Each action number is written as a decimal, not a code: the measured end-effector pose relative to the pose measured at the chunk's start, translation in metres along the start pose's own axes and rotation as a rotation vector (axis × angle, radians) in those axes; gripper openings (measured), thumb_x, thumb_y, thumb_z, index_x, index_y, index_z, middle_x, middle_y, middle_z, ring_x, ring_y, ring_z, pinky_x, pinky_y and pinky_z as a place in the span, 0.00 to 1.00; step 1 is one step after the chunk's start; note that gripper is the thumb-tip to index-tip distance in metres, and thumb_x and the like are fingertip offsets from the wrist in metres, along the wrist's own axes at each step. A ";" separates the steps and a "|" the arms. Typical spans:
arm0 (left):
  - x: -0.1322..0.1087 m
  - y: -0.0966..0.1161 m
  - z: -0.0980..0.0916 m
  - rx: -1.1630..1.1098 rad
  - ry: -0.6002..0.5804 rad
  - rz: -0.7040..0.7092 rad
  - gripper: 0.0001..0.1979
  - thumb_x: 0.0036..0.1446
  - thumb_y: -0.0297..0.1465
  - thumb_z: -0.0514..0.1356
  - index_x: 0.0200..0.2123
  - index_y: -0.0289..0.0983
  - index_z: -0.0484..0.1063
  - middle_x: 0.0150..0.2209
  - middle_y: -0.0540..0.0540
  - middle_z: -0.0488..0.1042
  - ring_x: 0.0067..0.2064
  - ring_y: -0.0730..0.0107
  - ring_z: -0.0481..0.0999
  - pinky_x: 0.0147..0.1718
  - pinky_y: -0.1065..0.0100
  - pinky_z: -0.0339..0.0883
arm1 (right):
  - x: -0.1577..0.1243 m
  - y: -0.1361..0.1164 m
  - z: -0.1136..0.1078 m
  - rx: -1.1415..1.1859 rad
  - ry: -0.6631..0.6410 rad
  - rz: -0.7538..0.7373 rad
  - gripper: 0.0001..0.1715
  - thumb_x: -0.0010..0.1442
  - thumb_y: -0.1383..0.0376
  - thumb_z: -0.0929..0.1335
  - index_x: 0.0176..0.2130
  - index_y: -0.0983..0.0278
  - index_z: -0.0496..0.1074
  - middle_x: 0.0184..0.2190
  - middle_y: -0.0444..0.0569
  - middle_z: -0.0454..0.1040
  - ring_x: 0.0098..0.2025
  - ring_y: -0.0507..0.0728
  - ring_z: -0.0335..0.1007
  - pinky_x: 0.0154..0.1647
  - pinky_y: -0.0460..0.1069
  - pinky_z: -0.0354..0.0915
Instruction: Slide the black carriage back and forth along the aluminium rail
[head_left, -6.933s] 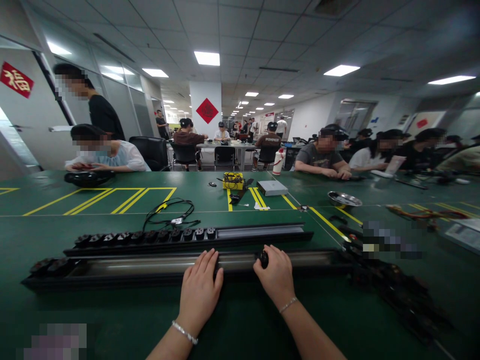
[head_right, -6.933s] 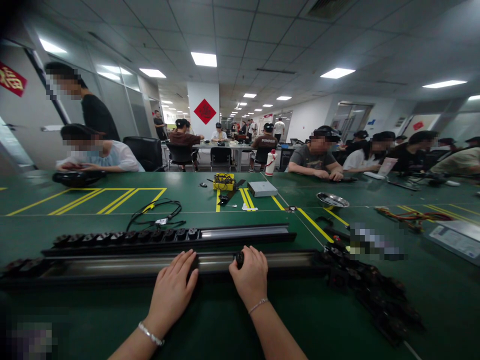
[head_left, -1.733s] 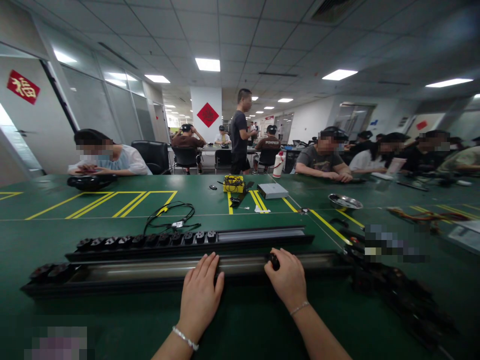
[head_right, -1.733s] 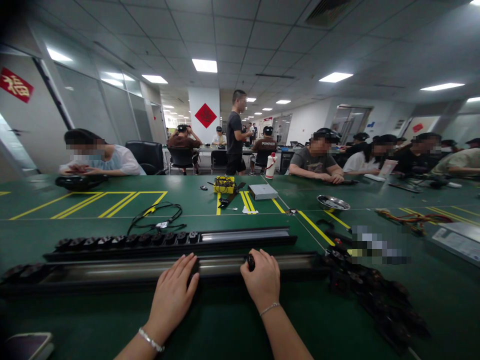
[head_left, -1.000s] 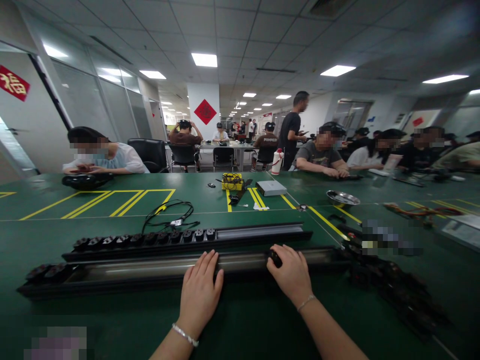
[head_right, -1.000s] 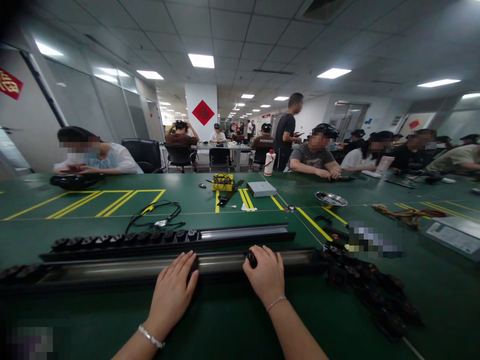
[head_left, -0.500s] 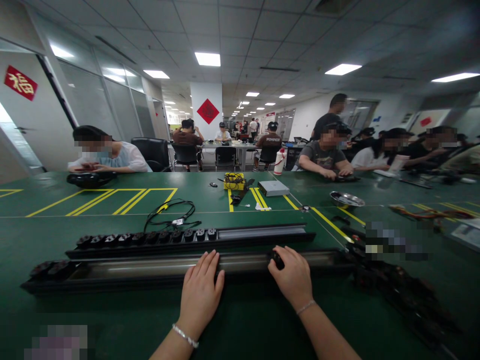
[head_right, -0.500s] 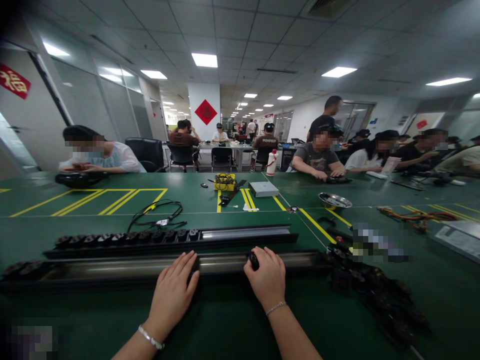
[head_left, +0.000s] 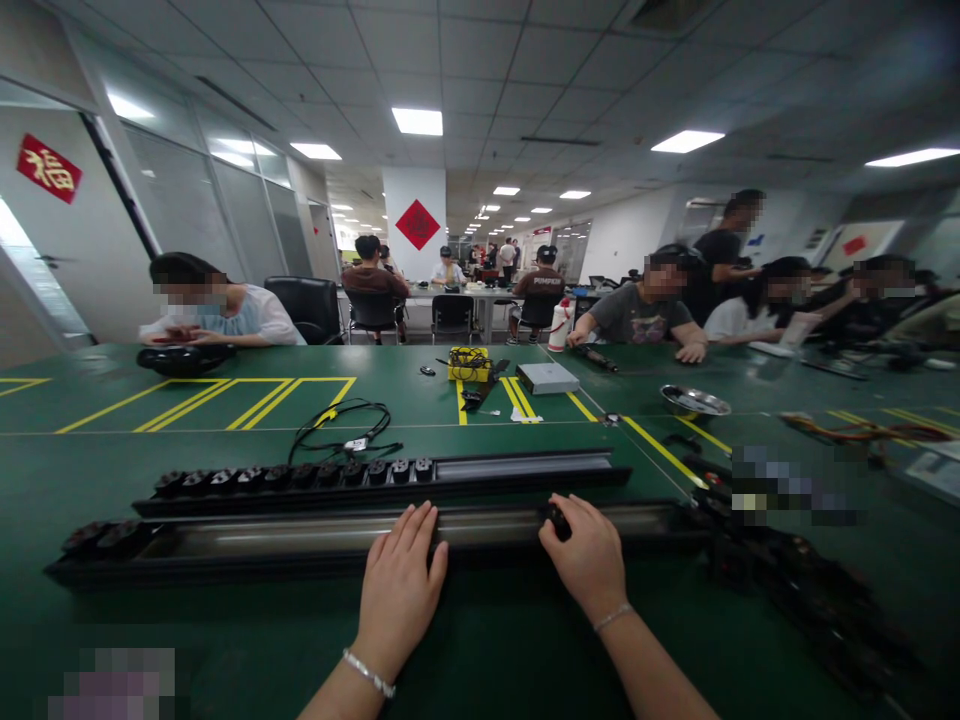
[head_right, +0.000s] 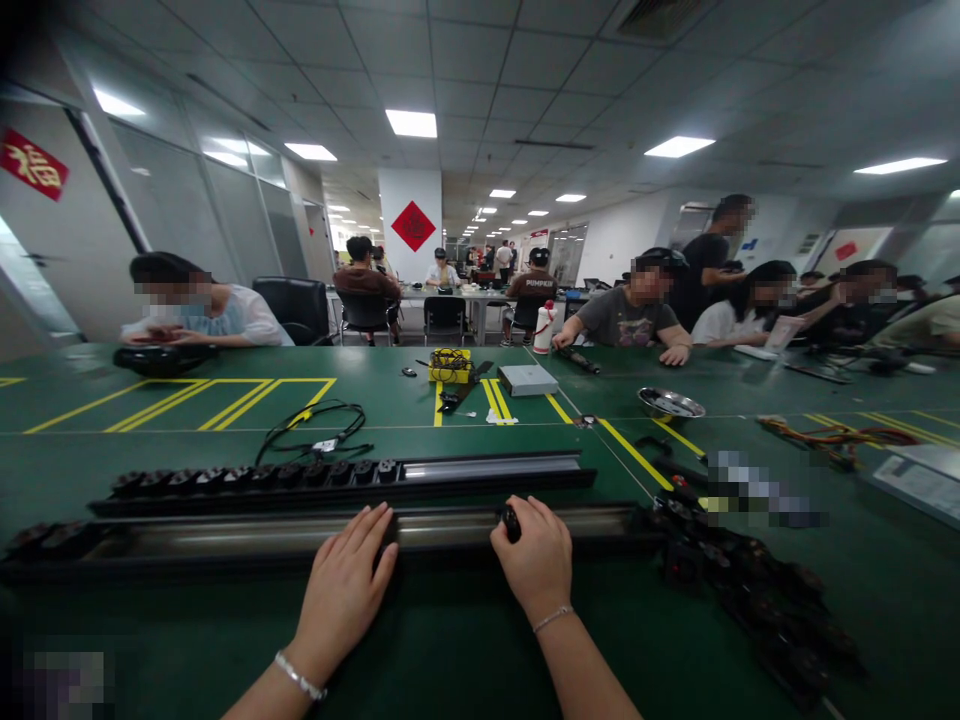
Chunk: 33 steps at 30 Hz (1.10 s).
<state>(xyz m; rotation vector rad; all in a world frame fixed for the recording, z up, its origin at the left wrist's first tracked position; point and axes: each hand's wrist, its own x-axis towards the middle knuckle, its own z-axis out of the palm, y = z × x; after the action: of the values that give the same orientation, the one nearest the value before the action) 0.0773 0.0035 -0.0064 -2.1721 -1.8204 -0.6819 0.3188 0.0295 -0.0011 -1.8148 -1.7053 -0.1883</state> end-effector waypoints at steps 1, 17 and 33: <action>0.000 0.000 0.000 -0.002 0.001 0.000 0.22 0.60 0.38 0.46 0.55 0.41 0.61 0.57 0.46 0.63 0.57 0.61 0.62 0.50 0.57 0.59 | 0.000 0.000 0.000 0.001 0.000 0.001 0.20 0.51 0.62 0.61 0.42 0.63 0.72 0.43 0.50 0.74 0.50 0.60 0.64 0.52 0.54 0.55; 0.001 -0.001 -0.001 0.017 -0.011 0.000 0.22 0.60 0.38 0.46 0.55 0.40 0.61 0.57 0.47 0.63 0.58 0.61 0.62 0.50 0.57 0.60 | -0.002 0.000 0.001 -0.002 0.043 -0.005 0.19 0.51 0.63 0.61 0.41 0.64 0.71 0.44 0.50 0.73 0.52 0.60 0.62 0.58 0.58 0.45; 0.000 -0.001 0.000 0.003 -0.004 -0.003 0.22 0.60 0.38 0.46 0.55 0.41 0.62 0.57 0.46 0.64 0.57 0.61 0.62 0.50 0.56 0.60 | -0.002 0.003 0.003 -0.015 0.046 0.003 0.20 0.51 0.62 0.60 0.42 0.65 0.71 0.44 0.52 0.73 0.52 0.60 0.62 0.58 0.58 0.44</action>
<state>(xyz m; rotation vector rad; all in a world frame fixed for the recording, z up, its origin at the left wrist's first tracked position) 0.0764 0.0040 -0.0068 -2.1711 -1.8263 -0.6756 0.3199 0.0297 -0.0056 -1.8100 -1.6732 -0.2406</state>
